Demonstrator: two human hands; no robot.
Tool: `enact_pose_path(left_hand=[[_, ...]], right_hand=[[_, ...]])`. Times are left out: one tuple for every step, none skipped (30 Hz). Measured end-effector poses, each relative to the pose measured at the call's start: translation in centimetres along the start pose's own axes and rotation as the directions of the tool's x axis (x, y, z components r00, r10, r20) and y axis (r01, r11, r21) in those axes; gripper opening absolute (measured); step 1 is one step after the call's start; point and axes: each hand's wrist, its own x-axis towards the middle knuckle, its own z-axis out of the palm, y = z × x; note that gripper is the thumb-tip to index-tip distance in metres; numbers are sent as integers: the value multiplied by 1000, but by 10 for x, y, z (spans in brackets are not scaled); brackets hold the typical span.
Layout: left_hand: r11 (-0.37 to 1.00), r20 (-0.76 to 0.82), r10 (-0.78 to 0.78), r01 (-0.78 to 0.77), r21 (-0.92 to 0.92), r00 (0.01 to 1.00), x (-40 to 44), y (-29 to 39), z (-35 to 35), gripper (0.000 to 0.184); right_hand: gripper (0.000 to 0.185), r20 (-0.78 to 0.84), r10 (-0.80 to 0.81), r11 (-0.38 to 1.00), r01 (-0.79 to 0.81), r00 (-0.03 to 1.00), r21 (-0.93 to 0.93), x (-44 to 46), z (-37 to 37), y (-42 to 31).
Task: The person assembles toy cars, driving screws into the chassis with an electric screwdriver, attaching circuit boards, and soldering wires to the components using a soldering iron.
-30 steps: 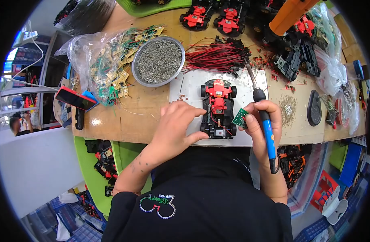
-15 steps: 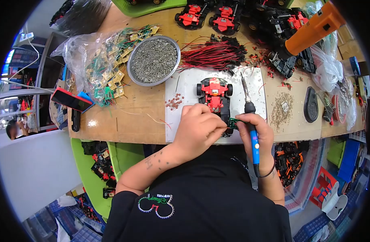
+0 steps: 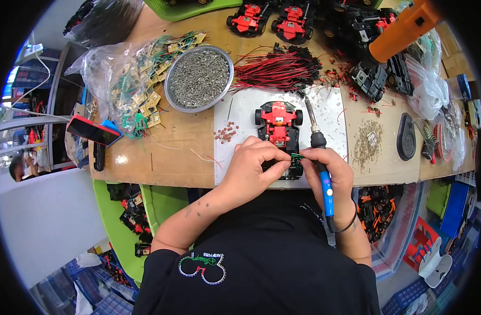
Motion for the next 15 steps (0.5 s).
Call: enact_pose_path(left_hand=[[1000,22,-9,9,21,1000,1,1,-1,11],[1000,21,-11,10,22,1000,2,1,-2,11],[999,40,-37,37,-10,999,3,1,-3,11],[997,59,-61,63,-41,996,4,1,-3,11],[997,57,-60,63,-41,997,4,0,-3,11],[989,38,-107,111,-96,993,4,0,-2,11],[976,21,-155,156,-152,988,5,-1,-1,11],[976,17,-155,156,-153,988,5,-2,-1,11],[957,17,-213,212,-197,977,5,-2,0,11],[933,22,-271,268,-241,962,5,-3,1,11],[932,20,-272,268,-243,962,5,-6,2,11],[914,31,-274,270,-302,961,6,-9,3,11],[892,42,-277,273,-360,960,6,-10,4,11],[891,42,-278,274,-361,960,6,-11,5,11],[883,55,-294,293,-368,954,6,-10,4,10]], right_hand=[[34,2,-3,1000,3,1000,-8,0,0,0],[36,4,-5,1000,6,1000,-16,1,0,-1],[36,6,-6,1000,6,1000,-15,3,-1,-1],[36,30,-66,992,69,997,-106,6,-4,-1],[37,59,-124,972,134,990,-195,8,-7,-1],[37,60,-126,971,135,990,-195,11,-13,-4],[37,67,-184,949,195,981,-249,14,-20,-7],[40,79,-243,919,255,967,-300,15,-26,-8],[45,33,-299,890,291,954,-350,10,-30,-6],[45,37,-300,890,293,953,-349,5,-35,-8],[45,48,-283,911,284,958,-300,3,-41,-13],[46,60,-265,929,272,962,-252,0,-47,-18],[42,179,-264,936,296,948,-189,-9,-57,-20],[42,181,-263,936,296,948,-189,-14,-57,-21],[37,160,-235,950,261,959,-172,-18,-55,-21]])
